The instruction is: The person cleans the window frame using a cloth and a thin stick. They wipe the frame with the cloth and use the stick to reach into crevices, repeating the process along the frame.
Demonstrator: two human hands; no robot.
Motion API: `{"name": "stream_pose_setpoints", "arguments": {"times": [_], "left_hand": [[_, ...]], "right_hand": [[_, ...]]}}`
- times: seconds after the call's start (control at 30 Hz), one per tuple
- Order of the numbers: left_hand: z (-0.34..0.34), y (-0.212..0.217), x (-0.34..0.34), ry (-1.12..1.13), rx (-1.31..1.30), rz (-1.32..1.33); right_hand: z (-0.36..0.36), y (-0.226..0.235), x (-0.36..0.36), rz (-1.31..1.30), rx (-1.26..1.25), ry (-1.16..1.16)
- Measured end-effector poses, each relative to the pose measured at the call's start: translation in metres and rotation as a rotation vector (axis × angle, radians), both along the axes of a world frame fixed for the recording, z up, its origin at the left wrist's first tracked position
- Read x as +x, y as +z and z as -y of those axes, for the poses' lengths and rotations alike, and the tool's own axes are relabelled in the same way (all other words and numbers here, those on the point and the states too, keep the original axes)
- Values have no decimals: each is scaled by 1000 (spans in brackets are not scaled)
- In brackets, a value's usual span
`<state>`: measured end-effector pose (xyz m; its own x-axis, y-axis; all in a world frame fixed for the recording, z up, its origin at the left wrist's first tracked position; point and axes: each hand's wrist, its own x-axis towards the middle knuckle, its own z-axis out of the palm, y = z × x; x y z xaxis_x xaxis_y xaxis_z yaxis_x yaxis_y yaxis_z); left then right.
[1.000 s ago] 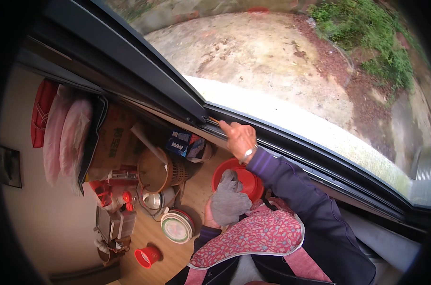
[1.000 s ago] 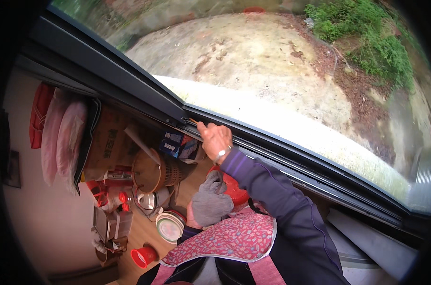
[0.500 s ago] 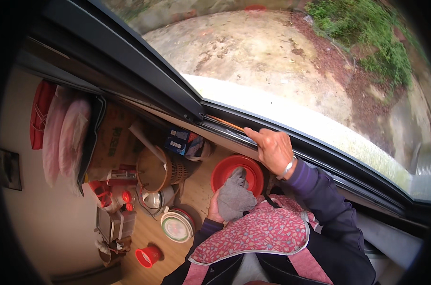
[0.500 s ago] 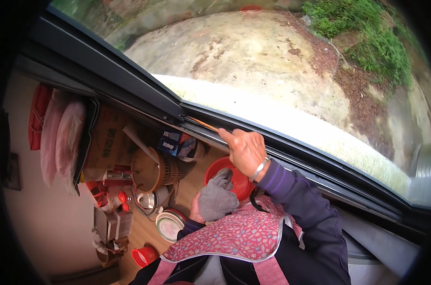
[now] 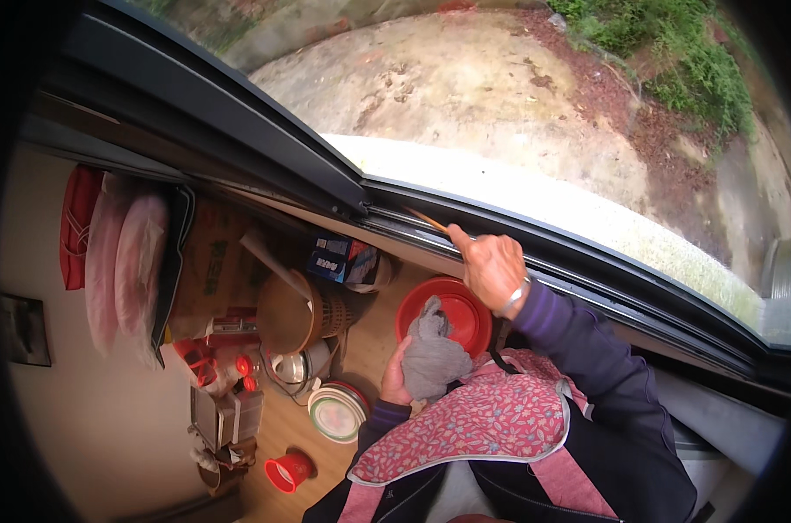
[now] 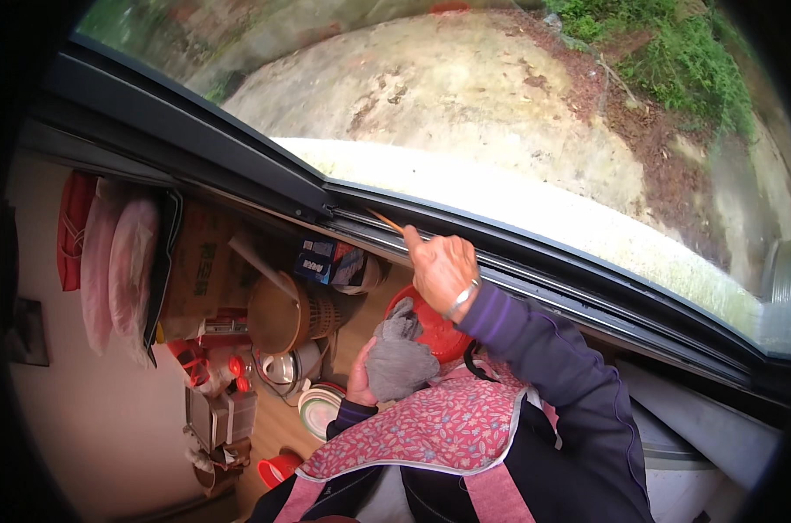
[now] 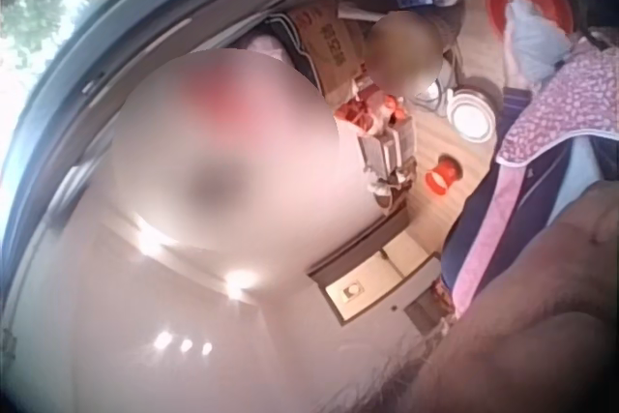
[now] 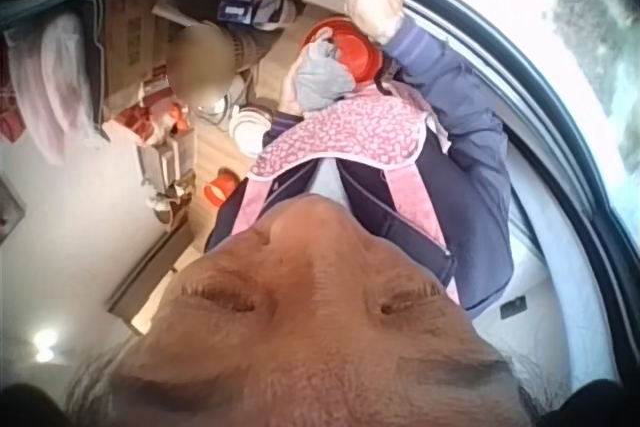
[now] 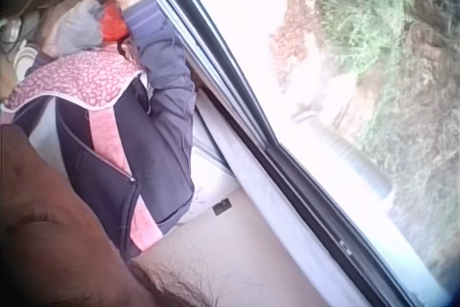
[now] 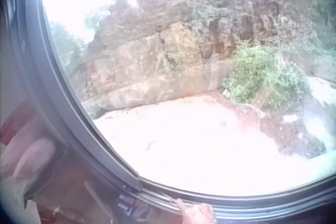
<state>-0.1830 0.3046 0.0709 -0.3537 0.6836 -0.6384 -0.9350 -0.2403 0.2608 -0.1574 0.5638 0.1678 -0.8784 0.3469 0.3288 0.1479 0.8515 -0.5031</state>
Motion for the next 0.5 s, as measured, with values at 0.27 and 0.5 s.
{"name": "stream_pose_setpoints", "arguments": {"times": [0.27, 0.5], "left_hand": [[-11, 40, -2, 17, -214, -392], [-15, 39, 6, -14, -199, -367]], "right_hand": [[11, 7, -32, -135, -50, 45], [-2, 5, -3, -192, -98, 26]]}}
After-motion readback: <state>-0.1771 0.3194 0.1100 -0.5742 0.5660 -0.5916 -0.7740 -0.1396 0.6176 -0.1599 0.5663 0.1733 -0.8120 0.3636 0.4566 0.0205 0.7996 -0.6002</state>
